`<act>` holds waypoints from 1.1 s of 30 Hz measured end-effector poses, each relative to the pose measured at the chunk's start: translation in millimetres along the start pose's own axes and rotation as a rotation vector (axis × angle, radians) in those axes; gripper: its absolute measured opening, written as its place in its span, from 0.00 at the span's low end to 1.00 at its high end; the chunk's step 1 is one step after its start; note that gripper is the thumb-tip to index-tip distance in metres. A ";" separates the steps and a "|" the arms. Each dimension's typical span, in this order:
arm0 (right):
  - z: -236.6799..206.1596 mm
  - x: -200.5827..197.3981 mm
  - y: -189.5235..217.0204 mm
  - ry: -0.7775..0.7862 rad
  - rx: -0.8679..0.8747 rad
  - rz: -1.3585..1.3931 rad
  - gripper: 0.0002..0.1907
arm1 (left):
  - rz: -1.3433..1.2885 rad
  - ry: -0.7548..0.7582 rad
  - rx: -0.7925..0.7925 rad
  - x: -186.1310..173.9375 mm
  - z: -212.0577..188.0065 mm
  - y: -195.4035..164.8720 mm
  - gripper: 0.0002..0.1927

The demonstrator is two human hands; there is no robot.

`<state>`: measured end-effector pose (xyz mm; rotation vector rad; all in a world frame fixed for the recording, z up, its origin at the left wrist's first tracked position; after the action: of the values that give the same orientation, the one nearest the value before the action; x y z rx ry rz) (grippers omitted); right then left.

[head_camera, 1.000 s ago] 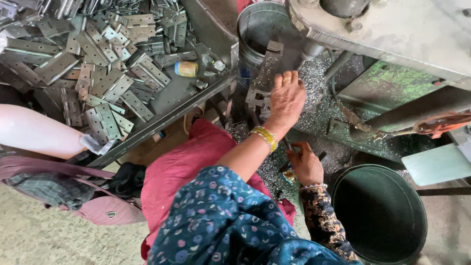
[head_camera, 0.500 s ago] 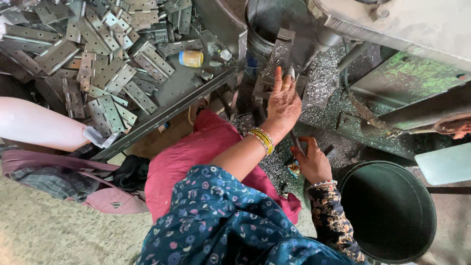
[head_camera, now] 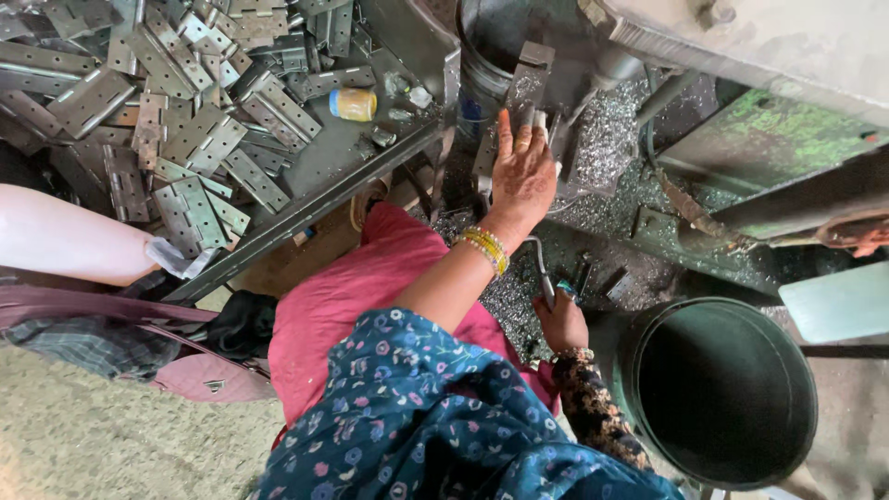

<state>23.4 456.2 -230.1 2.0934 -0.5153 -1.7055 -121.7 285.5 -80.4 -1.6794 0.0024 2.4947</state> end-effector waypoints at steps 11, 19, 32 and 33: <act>-1.1 -19.8 1.0 0.009 -0.024 0.043 0.19 | 0.049 -0.048 -0.029 10.0 7.3 -1.2 0.23; 5.6 -35.0 -5.3 0.070 -0.007 0.056 0.16 | 0.081 -0.009 -0.019 19.7 29.7 4.6 0.21; 5.9 -44.5 -4.7 0.088 -0.028 -0.006 0.21 | -0.165 -0.106 -0.150 18.6 39.0 5.6 0.17; 5.9 -42.9 -6.2 0.075 -0.038 -0.030 0.22 | -0.133 -0.013 -0.157 19.9 42.5 3.1 0.17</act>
<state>9.6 483.1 -198.4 2.1382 -0.4281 -1.6333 -168.6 287.8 -82.9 -1.6596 -0.3044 2.4631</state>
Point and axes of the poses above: each hand's wrist, its own z-axis towards the middle knuckle, its own x-axis out of the palm, y = z × x, the point moved 2 cm from there along z, towards the middle knuckle, and after that the axes turned 4 degrees about -x, right-handed, at the moved point
